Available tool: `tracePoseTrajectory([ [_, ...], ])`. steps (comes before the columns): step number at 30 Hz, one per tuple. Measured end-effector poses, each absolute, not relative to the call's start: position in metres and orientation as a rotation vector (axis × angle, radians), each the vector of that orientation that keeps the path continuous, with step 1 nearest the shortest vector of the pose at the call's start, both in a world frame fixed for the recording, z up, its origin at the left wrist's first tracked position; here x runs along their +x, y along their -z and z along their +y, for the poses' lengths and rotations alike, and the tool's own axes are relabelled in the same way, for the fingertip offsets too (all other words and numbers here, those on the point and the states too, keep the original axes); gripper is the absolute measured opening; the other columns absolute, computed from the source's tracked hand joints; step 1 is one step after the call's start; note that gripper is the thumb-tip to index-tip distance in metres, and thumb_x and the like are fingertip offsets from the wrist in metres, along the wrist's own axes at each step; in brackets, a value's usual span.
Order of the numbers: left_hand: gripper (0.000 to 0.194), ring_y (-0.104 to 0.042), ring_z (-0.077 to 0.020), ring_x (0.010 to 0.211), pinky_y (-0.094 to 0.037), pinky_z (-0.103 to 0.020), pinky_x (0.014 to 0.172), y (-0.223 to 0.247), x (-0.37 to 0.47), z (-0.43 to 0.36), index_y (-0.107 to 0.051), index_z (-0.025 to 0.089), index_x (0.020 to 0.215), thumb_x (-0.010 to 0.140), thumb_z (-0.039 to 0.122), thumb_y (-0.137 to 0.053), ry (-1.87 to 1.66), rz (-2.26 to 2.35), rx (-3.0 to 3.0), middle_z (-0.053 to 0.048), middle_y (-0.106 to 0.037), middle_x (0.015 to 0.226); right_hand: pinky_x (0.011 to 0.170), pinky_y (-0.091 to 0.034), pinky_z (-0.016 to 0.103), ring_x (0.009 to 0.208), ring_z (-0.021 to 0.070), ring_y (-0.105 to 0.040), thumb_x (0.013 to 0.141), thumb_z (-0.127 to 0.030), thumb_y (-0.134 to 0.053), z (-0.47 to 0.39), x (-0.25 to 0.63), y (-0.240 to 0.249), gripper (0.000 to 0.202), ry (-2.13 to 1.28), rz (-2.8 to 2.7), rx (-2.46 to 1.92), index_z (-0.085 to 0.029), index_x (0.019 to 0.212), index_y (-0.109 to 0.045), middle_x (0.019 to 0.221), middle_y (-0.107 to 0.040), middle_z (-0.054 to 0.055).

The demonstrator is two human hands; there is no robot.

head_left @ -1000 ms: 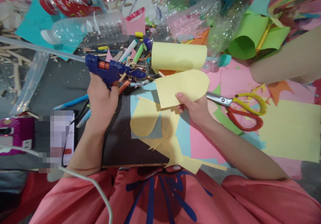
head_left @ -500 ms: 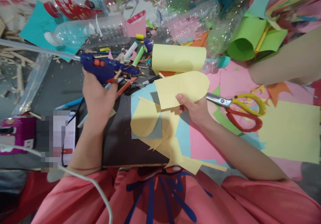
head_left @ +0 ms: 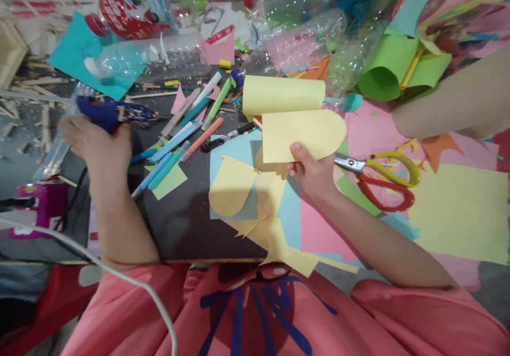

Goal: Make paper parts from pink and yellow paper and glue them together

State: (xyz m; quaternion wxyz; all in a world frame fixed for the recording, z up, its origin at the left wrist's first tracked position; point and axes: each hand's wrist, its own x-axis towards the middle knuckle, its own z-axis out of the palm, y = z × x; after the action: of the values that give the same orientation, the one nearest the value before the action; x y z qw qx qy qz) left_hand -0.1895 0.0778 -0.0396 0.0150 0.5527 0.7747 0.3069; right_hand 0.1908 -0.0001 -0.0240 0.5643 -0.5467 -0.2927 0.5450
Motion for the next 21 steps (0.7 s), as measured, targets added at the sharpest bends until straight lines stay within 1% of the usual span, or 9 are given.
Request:
tracePoseTrajectory([
  [2, 0.061, -0.020, -0.0441, 0.146, -0.007, -0.072, 0.119, 0.031, -0.174, 0.077, -0.047, 0.013, 0.118, 0.061, 0.007, -0.069, -0.922, 2.641, 1.571, -0.018, -0.045, 0.147, 0.030, -0.039, 0.019, 0.038, 0.0064, -0.050, 0.058, -0.048, -0.085, 0.002, 0.190, 0.023, 0.040, -1.220, -0.652, -1.286, -0.022, 0.073, -0.058, 0.058, -0.058, -0.007],
  [4, 0.053, -0.038, -0.0363, 0.137, -0.024, -0.062, 0.119, 0.019, -0.145, 0.074, -0.050, 0.012, 0.114, 0.064, 0.004, -0.066, -1.082, 2.614, 1.687, -0.015, -0.056, 0.134, 0.029, -0.036, 0.020, 0.036, 0.0063, -0.047, 0.058, -0.050, -0.083, 0.004, 0.190, 0.022, 0.041, -1.152, -0.621, -1.290, -0.023, 0.075, -0.058, 0.058, -0.058, -0.007],
  [6, 0.029, -0.058, -0.0276, 0.110, -0.047, -0.050, 0.100, 0.008, -0.106, 0.068, -0.057, 0.015, 0.103, 0.075, 0.007, -0.059, -1.139, 2.295, 1.993, -0.010, -0.065, 0.113, 0.028, -0.034, 0.021, 0.035, 0.0066, -0.044, 0.059, -0.054, -0.081, 0.006, 0.188, 0.022, 0.041, -1.090, -0.599, -1.297, -0.024, 0.075, -0.057, 0.056, -0.055, -0.007],
  [7, 0.020, -0.063, -0.0241, 0.099, -0.052, -0.045, 0.093, 0.004, -0.085, 0.063, -0.059, 0.017, 0.101, 0.082, 0.011, -0.055, -1.046, 2.055, 2.156, -0.008, -0.068, 0.105, 0.028, -0.033, 0.022, 0.034, 0.0070, -0.043, 0.060, -0.055, -0.080, 0.006, 0.188, 0.022, 0.041, -1.068, -0.590, -1.299, -0.024, 0.074, -0.056, 0.053, -0.053, -0.008],
  [9, 0.016, -0.065, -0.0225, 0.098, -0.052, -0.039, 0.091, 0.000, -0.044, 0.052, -0.065, 0.019, 0.099, 0.090, 0.017, -0.052, -0.817, 1.562, 2.446, -0.006, -0.072, 0.101, 0.028, -0.031, 0.022, 0.034, 0.0072, -0.042, 0.061, -0.056, -0.078, 0.007, 0.187, 0.023, 0.041, -1.036, -0.565, -1.293, -0.025, 0.072, -0.054, 0.050, -0.050, -0.009],
  [11, 0.025, -0.065, -0.0237, 0.107, -0.051, -0.039, 0.093, 0.001, -0.009, 0.045, -0.066, 0.019, 0.106, 0.093, 0.014, -0.045, -0.613, 1.232, 2.628, -0.008, -0.073, 0.111, 0.029, -0.031, 0.022, 0.034, 0.0067, -0.041, 0.060, -0.055, -0.078, 0.007, 0.187, 0.023, 0.041, -1.016, -0.530, -1.276, -0.025, 0.073, -0.054, 0.050, -0.049, -0.009],
  [14, 0.029, -0.064, -0.0268, 0.109, -0.050, -0.039, 0.088, 0.007, 0.024, 0.046, -0.066, 0.017, 0.111, 0.094, 0.011, -0.044, -0.422, 1.144, 2.796, -0.010, -0.071, 0.114, 0.029, -0.033, 0.023, 0.033, 0.0066, -0.038, 0.059, -0.051, -0.079, 0.007, 0.188, 0.023, 0.041, -1.005, -0.482, -1.249, -0.025, 0.081, -0.055, 0.050, -0.049, -0.011],
  [17, 0.020, -0.064, -0.0280, 0.101, -0.049, -0.038, 0.079, 0.011, 0.037, 0.055, -0.068, 0.017, 0.096, 0.092, 0.012, -0.049, -0.340, 1.181, 2.869, -0.012, -0.071, 0.101, 0.027, -0.034, 0.025, 0.031, 0.0077, -0.035, 0.060, -0.048, -0.080, 0.007, 0.189, 0.022, 0.042, -1.027, -0.455, -1.220, -0.026, 0.085, -0.055, 0.048, -0.047, -0.013],
  [21, 0.020, -0.064, -0.0262, 0.093, -0.048, -0.037, 0.077, 0.003, 0.032, 0.064, -0.067, 0.018, 0.085, 0.092, 0.012, -0.050, -0.288, 1.156, 2.925, -0.009, -0.069, 0.090, 0.027, -0.036, 0.024, 0.030, 0.0085, -0.036, 0.065, -0.047, -0.079, 0.007, 0.189, 0.021, 0.036, -1.078, -0.480, -1.166, -0.025, 0.081, -0.056, 0.043, -0.043, -0.013],
])
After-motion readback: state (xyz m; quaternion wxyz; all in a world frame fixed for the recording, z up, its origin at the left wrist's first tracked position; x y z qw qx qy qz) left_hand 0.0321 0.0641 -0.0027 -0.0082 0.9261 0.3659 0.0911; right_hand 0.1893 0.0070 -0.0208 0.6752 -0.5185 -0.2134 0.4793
